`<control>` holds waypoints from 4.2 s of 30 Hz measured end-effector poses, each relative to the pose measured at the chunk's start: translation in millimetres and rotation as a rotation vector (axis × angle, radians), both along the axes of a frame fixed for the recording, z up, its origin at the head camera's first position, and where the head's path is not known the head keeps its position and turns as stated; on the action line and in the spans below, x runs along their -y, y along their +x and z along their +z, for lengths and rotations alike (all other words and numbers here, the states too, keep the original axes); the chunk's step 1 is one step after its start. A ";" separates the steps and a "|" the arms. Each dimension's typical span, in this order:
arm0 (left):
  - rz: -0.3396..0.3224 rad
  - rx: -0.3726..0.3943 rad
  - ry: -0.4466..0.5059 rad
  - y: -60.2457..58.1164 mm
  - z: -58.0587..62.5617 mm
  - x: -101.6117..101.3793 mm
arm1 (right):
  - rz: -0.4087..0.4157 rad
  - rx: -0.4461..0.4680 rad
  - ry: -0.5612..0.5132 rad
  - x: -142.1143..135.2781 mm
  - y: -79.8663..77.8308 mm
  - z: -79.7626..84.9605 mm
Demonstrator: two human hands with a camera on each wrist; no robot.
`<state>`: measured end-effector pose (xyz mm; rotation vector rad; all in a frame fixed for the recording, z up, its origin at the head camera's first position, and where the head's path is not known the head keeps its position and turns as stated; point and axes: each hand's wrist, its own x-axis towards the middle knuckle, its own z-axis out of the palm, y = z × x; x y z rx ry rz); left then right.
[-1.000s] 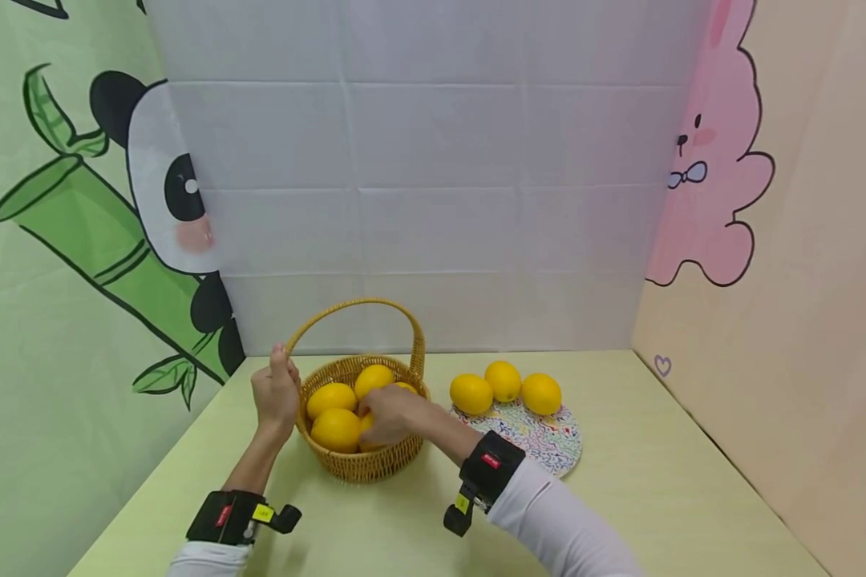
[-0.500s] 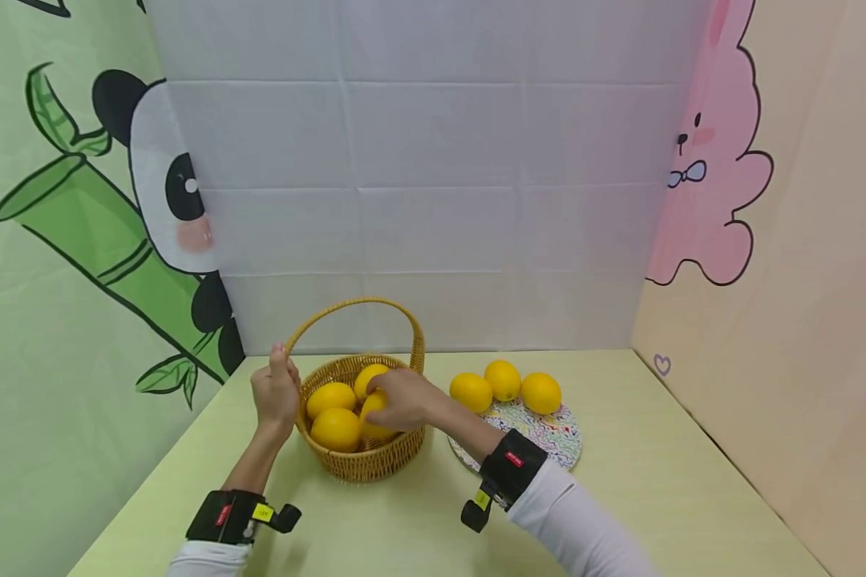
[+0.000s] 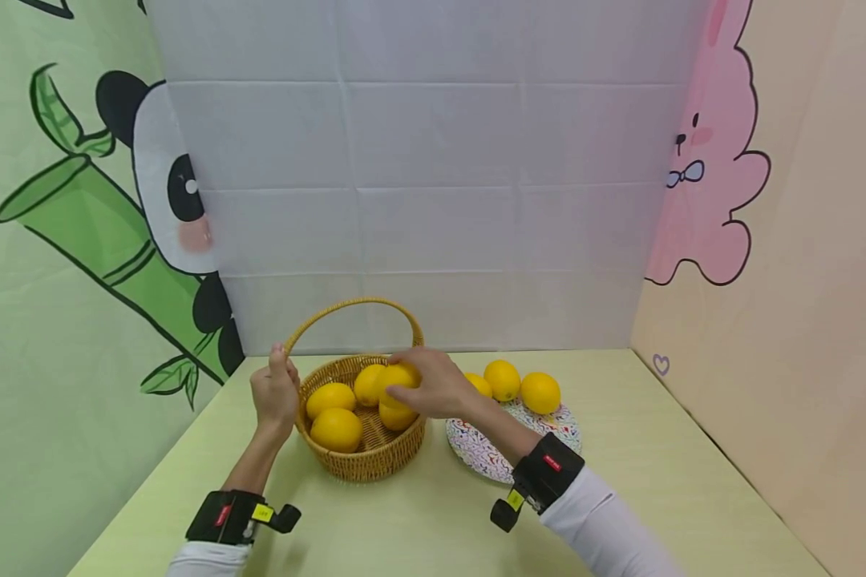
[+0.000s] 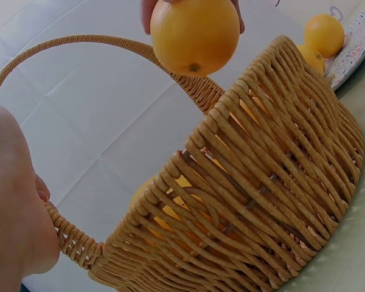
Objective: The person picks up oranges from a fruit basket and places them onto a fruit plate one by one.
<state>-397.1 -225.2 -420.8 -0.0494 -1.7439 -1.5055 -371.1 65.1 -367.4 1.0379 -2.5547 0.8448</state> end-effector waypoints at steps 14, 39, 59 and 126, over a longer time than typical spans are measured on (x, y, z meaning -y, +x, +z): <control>0.018 0.013 -0.006 0.2 0.8 -2.9 | -0.065 0.099 -0.268 -48.6 2.4 -10.9; 0.026 0.006 -0.010 -0.7 -0.1 -9.2 | -0.209 0.319 -0.301 -97.2 -10.5 -74.6; 0.022 0.000 -0.005 -3.0 -2.1 -12.0 | -0.207 0.222 -0.208 -99.2 -14.7 -101.8; 0.017 -0.017 -0.012 -1.0 -2.7 -12.3 | -0.151 -0.061 0.127 -131.6 -3.5 -70.1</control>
